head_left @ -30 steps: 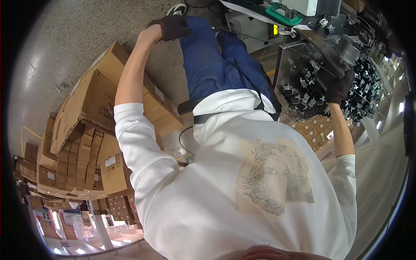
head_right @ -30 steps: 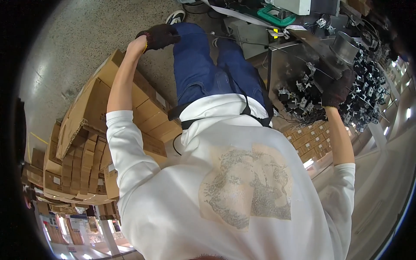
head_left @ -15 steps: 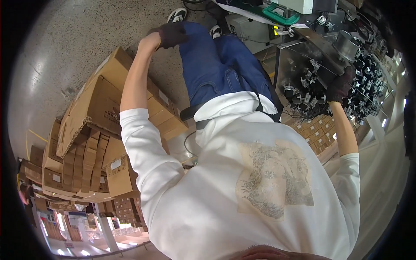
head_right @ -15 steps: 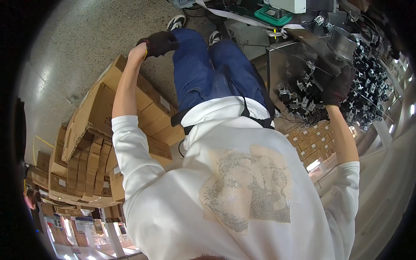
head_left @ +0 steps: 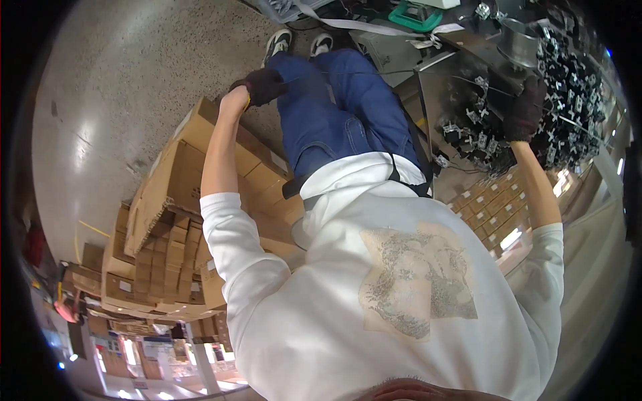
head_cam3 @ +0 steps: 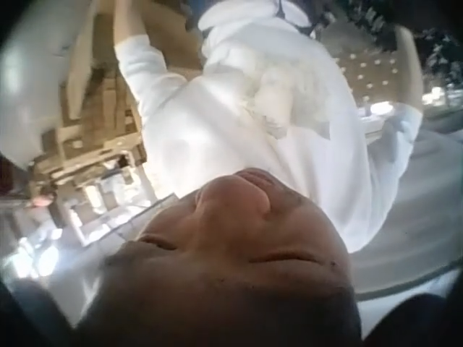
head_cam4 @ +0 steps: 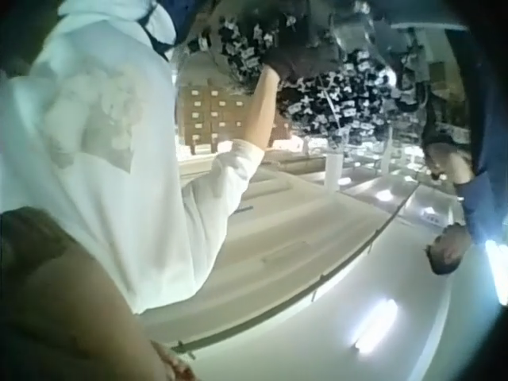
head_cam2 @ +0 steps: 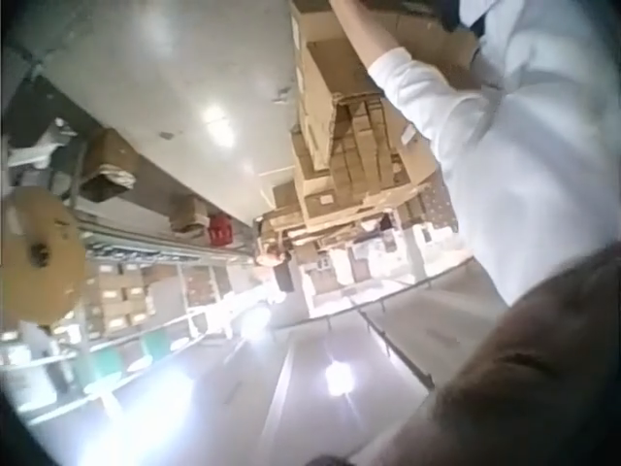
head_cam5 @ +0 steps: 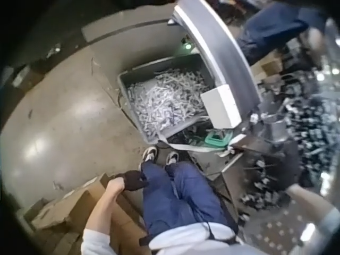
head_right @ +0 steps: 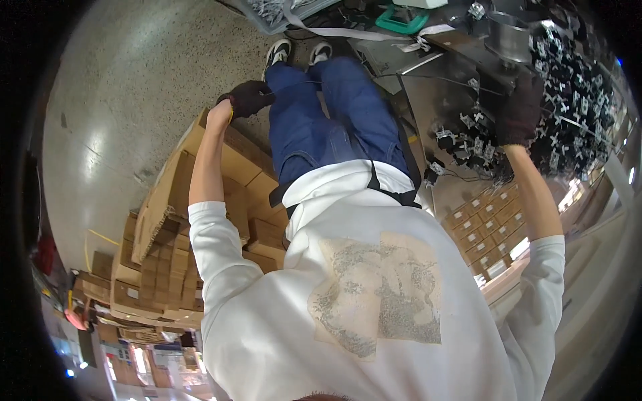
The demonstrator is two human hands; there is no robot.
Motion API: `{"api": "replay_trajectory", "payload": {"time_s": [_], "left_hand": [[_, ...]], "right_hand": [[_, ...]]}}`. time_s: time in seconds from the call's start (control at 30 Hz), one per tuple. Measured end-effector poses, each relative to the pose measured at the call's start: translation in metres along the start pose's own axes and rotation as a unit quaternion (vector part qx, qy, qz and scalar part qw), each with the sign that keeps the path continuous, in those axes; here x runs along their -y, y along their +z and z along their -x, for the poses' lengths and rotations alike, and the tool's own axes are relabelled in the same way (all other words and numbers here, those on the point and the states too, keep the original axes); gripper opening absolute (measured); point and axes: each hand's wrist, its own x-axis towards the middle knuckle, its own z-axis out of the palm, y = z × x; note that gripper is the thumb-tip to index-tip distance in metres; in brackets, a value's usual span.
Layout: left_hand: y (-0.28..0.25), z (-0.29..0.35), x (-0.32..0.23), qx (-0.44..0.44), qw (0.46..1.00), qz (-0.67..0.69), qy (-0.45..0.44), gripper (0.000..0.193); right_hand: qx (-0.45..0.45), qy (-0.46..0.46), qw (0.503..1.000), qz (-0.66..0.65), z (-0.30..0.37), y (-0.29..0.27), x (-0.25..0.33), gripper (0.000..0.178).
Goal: The person operates a control panel and then wraps wires around electrical components using a rotating machine before placing them onto a conveyor belt.
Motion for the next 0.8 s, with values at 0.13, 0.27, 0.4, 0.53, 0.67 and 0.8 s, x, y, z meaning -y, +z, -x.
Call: {"api": "replay_trajectory", "payload": {"time_s": [0.13, 0.27, 0.4, 0.53, 0.67, 0.8], "left_hand": [[-0.015, -0.01, -0.001, -0.053, 0.998, -0.04, 0.011, 0.048], [-0.028, -0.008, -0.016, -0.059, 0.998, -0.006, -0.017, 0.049], [-0.031, -0.003, -0.028, -0.031, 0.998, -0.02, -0.044, 0.049], [-0.038, -0.003, -0.039, 0.006, 0.997, -0.032, -0.072, 0.046], [-0.044, -0.001, -0.036, -0.01, 0.997, -0.045, -0.07, 0.046], [-0.052, 0.004, -0.046, -0.008, 0.993, -0.085, -0.086, 0.047]], "right_hand": [[-0.01, 0.012, 1.0, -0.014, -0.01, -0.009, 0.016, 0.034], [-0.026, 0.024, 0.999, 0.001, -0.007, 0.0, 0.0, 0.033], [-0.057, 0.016, 0.998, -0.002, -0.006, 0.005, -0.002, 0.034], [-0.09, 0.009, 0.996, 0.01, -0.005, 0.007, -0.009, 0.029], [-0.152, 0.195, 0.935, -0.255, -0.022, -0.002, 0.015, 0.035], [-0.123, 0.195, 0.949, -0.214, -0.021, -0.013, 0.016, 0.037]]}}
